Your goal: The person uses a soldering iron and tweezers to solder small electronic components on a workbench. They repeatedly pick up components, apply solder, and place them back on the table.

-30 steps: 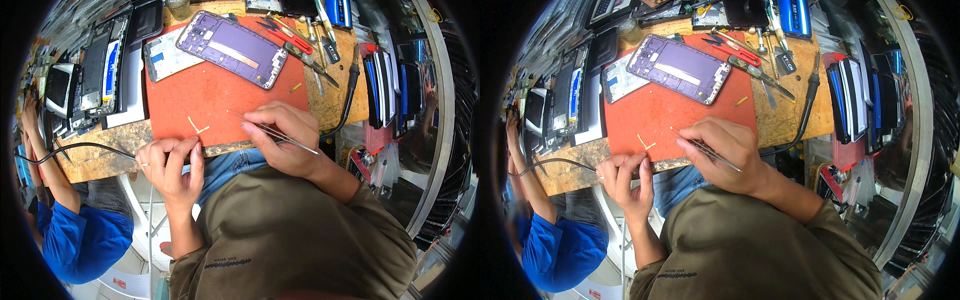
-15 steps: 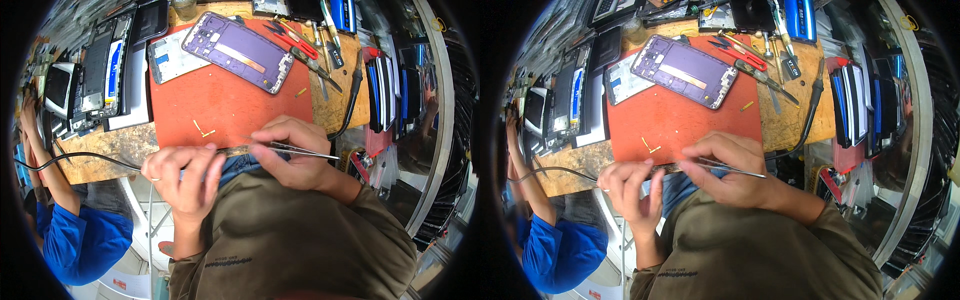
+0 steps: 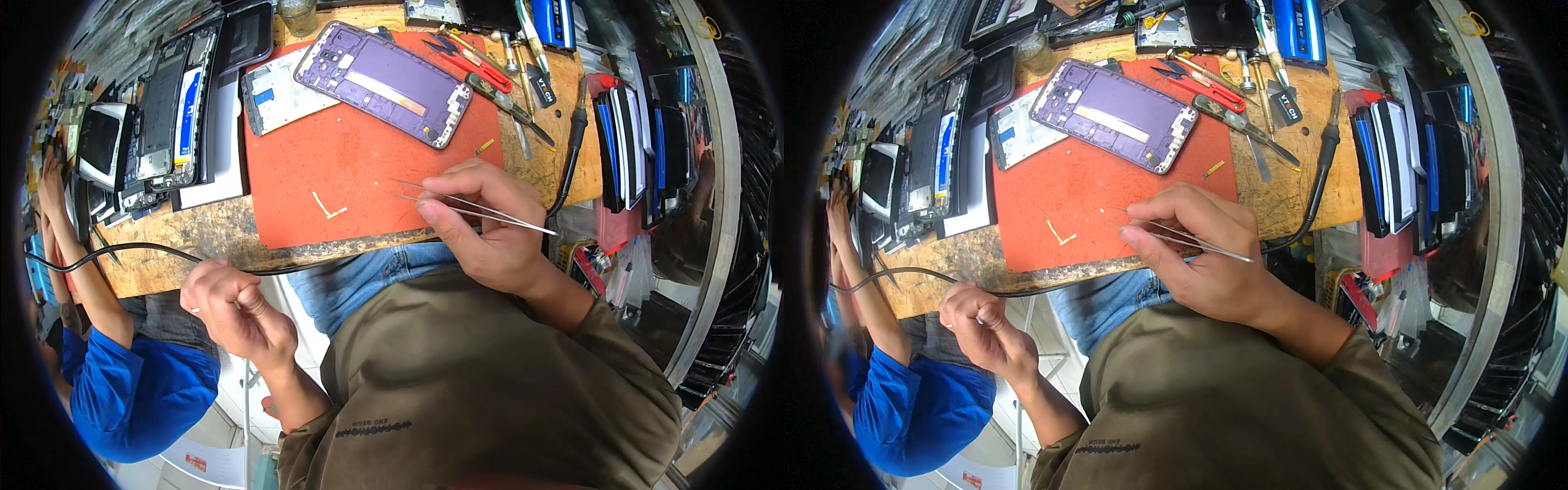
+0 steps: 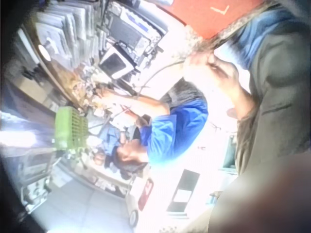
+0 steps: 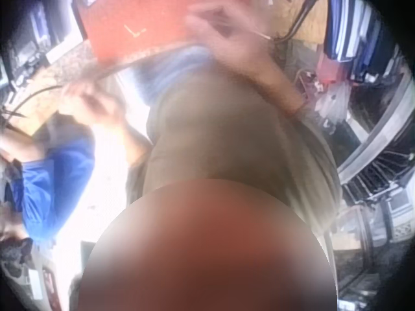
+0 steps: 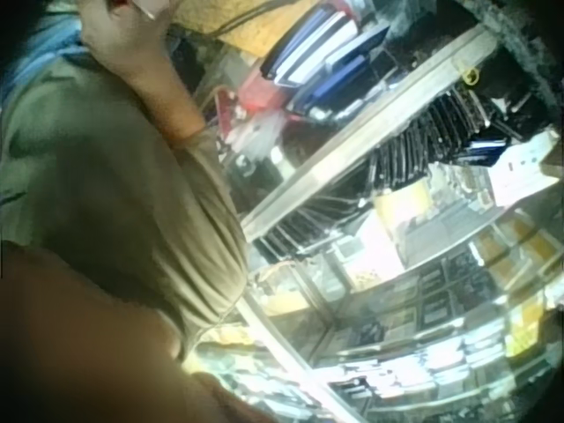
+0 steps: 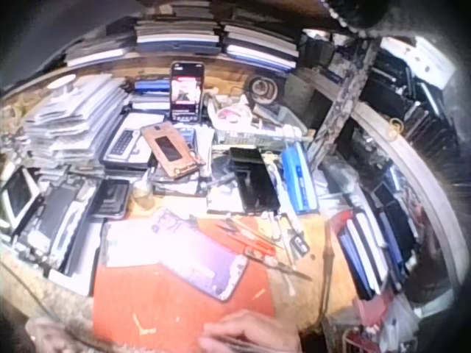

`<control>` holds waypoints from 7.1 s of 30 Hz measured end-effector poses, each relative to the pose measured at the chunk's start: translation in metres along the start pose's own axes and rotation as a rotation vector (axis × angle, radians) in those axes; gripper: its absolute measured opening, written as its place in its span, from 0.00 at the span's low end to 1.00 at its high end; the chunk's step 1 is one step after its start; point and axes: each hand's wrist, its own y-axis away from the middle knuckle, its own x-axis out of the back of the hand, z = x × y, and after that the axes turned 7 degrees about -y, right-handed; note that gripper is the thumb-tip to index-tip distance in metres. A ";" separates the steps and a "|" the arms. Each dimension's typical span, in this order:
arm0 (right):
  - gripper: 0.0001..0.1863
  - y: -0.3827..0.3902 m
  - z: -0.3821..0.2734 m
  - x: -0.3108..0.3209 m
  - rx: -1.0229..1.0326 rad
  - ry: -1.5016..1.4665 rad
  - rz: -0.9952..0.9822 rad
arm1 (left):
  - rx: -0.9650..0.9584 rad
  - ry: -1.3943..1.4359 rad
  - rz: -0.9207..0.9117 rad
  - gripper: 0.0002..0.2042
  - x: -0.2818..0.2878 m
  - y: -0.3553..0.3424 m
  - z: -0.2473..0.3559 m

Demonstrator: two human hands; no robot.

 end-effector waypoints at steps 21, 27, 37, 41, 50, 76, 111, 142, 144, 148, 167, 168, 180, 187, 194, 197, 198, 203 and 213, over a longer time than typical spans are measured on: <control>0.09 -0.008 0.016 -0.016 0.236 0.177 0.038 | 0.042 0.185 -0.035 0.05 -0.015 0.007 0.003; 0.08 -0.011 0.011 -0.011 0.238 0.171 -0.020 | -0.048 0.087 -0.097 0.06 -0.017 0.001 0.007; 0.05 -0.043 0.008 -0.012 0.018 -0.084 -0.309 | -0.170 -0.048 -0.195 0.12 -0.023 -0.004 0.013; 0.05 -0.047 0.010 -0.015 -0.033 -0.071 -0.332 | -0.208 -0.090 -0.228 0.12 -0.024 -0.006 0.014; 0.05 -0.049 0.016 -0.014 -0.001 -0.095 -0.358 | -0.223 -0.111 -0.254 0.13 -0.026 -0.007 0.014; 0.07 -0.053 0.020 -0.012 0.113 -0.155 -0.415 | -0.412 -0.175 -0.318 0.14 -0.018 -0.024 0.010; 0.06 -0.051 0.020 -0.013 0.086 -0.144 -0.374 | -0.594 -0.169 -0.266 0.11 -0.028 -0.032 -0.001; 0.18 0.042 0.005 0.144 0.006 0.921 -0.005 | -0.788 -0.173 -0.318 0.15 -0.023 -0.054 -0.001; 0.15 0.042 0.010 0.144 0.026 0.920 0.037 | -0.793 -0.165 -0.324 0.15 -0.022 -0.057 0.000; 0.09 0.037 0.009 0.133 0.238 0.942 0.172 | -0.788 -0.137 -0.342 0.15 -0.022 -0.057 0.002; 0.13 0.027 0.003 0.023 0.211 0.121 -0.054 | -0.786 0.012 -0.339 0.22 -0.032 -0.049 -0.016; 0.12 0.028 0.002 0.024 0.195 0.125 -0.064 | -0.782 0.011 -0.342 0.22 -0.032 -0.050 -0.016; 0.18 0.027 -0.013 0.039 0.370 0.132 -0.255 | -0.788 0.032 -0.322 0.22 -0.035 -0.051 -0.016; 0.19 0.029 0.024 0.015 0.414 -0.020 -0.181 | -0.796 0.017 -0.322 0.22 -0.034 -0.050 -0.016; 0.19 0.024 0.030 0.018 0.440 -0.059 -0.280 | -0.781 0.010 -0.335 0.21 -0.034 -0.050 -0.016; 0.19 0.023 0.030 0.019 0.406 -0.073 -0.302 | -0.770 0.009 -0.342 0.21 -0.034 -0.050 -0.016; 0.19 0.023 0.030 0.019 0.400 -0.074 -0.310 | -0.765 0.012 -0.344 0.20 -0.034 -0.050 -0.016; 0.20 0.022 0.027 0.020 0.374 -0.071 -0.315 | -0.768 0.017 -0.345 0.19 -0.034 -0.051 -0.015; 0.20 0.022 0.024 0.018 0.357 -0.050 -0.302 | -0.761 0.022 -0.366 0.21 -0.033 -0.050 -0.015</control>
